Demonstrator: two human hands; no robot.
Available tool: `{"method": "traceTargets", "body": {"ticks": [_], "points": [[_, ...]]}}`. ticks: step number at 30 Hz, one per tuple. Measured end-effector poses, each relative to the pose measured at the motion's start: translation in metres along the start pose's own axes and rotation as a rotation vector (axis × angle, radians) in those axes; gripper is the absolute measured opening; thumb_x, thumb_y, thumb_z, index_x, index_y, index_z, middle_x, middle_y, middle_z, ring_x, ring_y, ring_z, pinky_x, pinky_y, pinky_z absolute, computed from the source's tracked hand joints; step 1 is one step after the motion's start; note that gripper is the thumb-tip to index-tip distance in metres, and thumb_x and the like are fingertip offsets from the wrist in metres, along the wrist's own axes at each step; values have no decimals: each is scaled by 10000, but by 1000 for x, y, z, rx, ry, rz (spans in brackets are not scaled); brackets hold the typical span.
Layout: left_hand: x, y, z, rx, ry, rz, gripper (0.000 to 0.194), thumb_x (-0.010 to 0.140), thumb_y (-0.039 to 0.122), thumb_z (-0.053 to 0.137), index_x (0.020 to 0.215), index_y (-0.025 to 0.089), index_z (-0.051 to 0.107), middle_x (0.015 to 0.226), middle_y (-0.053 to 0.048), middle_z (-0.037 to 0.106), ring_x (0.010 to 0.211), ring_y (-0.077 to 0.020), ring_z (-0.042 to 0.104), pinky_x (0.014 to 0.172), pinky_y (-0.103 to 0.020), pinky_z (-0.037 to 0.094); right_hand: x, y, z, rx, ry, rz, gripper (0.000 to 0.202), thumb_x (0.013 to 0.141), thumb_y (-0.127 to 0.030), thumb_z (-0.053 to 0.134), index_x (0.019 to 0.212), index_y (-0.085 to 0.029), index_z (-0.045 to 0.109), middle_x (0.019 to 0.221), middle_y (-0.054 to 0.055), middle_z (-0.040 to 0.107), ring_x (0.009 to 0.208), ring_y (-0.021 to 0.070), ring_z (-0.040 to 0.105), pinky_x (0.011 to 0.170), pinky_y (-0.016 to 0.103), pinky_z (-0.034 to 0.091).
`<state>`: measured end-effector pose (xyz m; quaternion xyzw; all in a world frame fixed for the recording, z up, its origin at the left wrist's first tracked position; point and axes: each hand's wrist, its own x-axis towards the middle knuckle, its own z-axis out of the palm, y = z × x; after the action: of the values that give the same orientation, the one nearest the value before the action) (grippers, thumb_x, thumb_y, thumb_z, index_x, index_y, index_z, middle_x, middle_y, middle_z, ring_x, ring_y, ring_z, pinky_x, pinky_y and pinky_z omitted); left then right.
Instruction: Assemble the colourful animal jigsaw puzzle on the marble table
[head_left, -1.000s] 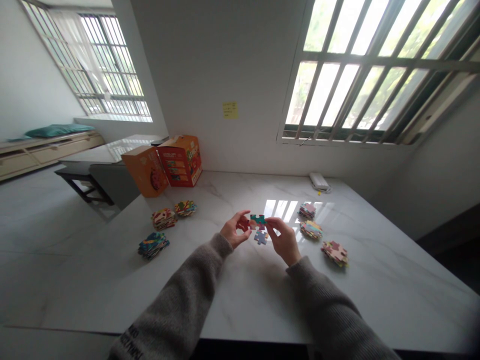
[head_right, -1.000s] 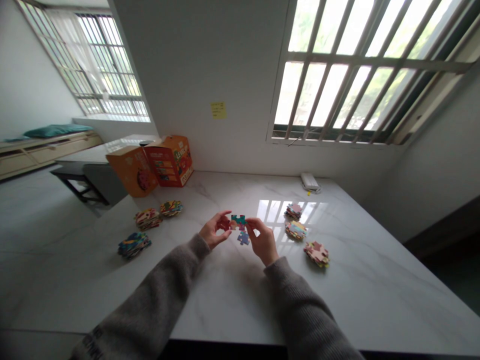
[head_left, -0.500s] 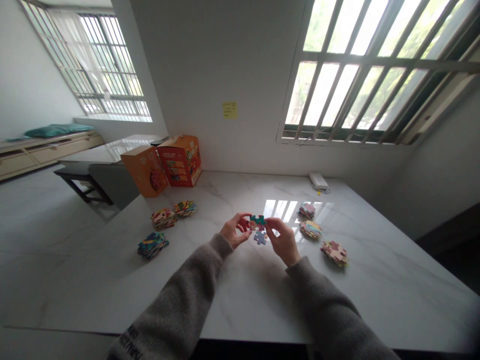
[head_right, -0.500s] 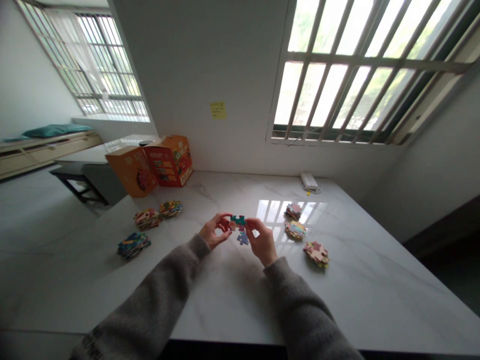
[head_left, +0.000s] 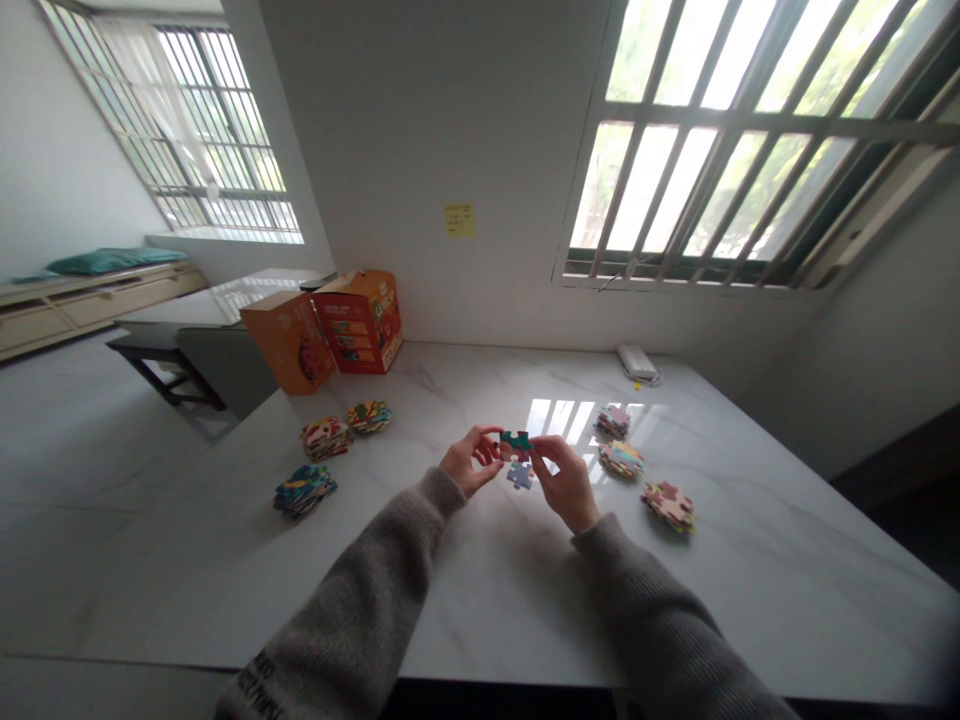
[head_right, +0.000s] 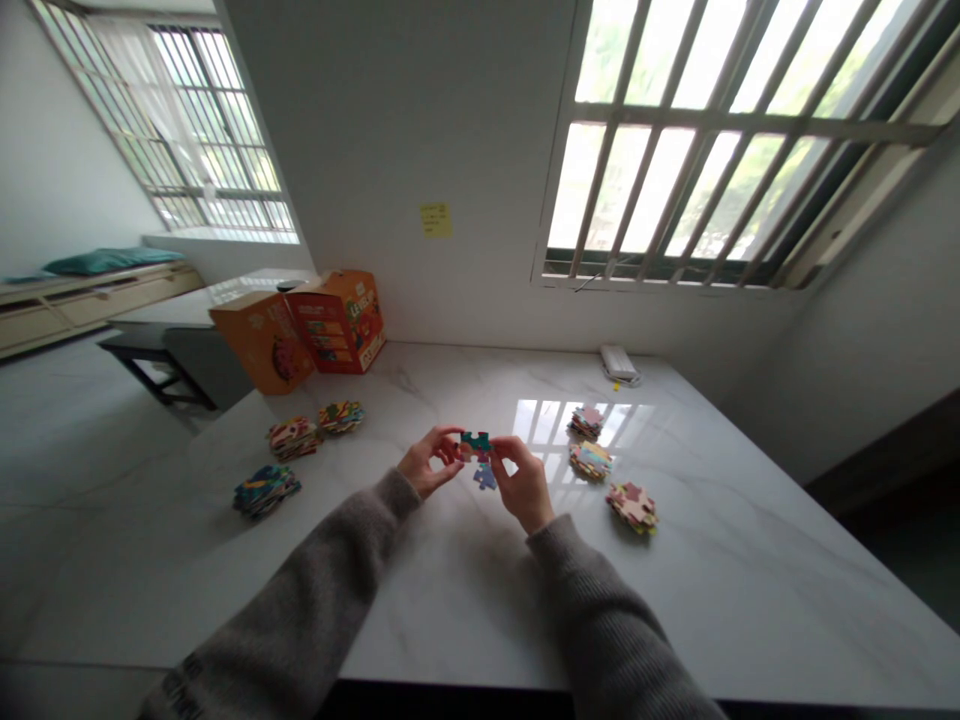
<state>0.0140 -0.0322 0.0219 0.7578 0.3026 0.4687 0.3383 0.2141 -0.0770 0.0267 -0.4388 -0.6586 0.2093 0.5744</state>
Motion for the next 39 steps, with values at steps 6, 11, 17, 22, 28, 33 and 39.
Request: {"method": "traceTargets", "body": {"ticks": [6, 11, 17, 22, 28, 33, 39], "points": [[0, 2, -1, -16, -4, -12, 511, 794, 195, 688, 1289, 183, 565, 807, 1, 666, 706, -121, 639, 676, -245, 539, 0, -3, 1, 17, -2, 4, 164, 940, -362, 599, 1028, -224, 613, 971, 83, 760, 883, 239, 737, 813, 409, 597], [0, -1, 0, -35, 0, -32, 539, 807, 216, 688, 1330, 175, 565, 819, -9, 674, 710, -124, 634, 694, -258, 545, 0, 0, 0, 8, -8, -5, 146, 936, -347, 596, 1014, -225, 608, 940, 78, 754, 869, 236, 728, 805, 406, 586], [0, -7, 6, -300, 13, -131, 511, 894, 345, 625, 1354, 135, 554, 850, -45, 673, 656, -118, 624, 650, -271, 548, -6, 1, 7, -110, 9, -6, 119, 906, -346, 611, 946, -237, 591, 848, 45, 722, 790, 225, 690, 750, 381, 557], [2, -7, 6, -327, 73, -172, 496, 917, 419, 596, 1306, 111, 578, 731, -8, 629, 615, -121, 595, 624, -269, 533, -13, -5, 16, -145, -92, -13, 83, 899, -303, 616, 854, -240, 585, 770, 11, 672, 703, 192, 642, 702, 334, 522], [4, -11, 6, -421, 125, -184, 397, 873, 476, 657, 1070, 153, 536, 724, 25, 594, 558, -114, 590, 547, -253, 518, -5, -11, 2, -239, -138, -230, 75, 923, -229, 564, 978, -239, 614, 1038, 93, 657, 967, 242, 627, 846, 397, 533], [1, -9, 8, -402, -3, -201, 319, 892, 455, 641, 907, 147, 559, 676, 12, 598, 576, -112, 575, 574, -250, 505, -1, -11, -8, -366, -363, -361, 230, 936, -162, 525, 1121, -266, 615, 1328, 96, 593, 1210, 264, 549, 1001, 464, 492], [-1, -11, 6, -303, -48, -199, 323, 923, 445, 569, 1054, 150, 557, 674, 26, 575, 568, -118, 566, 573, -254, 501, -3, -10, -5, -513, -407, -400, 162, 960, -215, 565, 1105, -246, 631, 1257, 100, 638, 1129, 252, 595, 947, 415, 481]]}}
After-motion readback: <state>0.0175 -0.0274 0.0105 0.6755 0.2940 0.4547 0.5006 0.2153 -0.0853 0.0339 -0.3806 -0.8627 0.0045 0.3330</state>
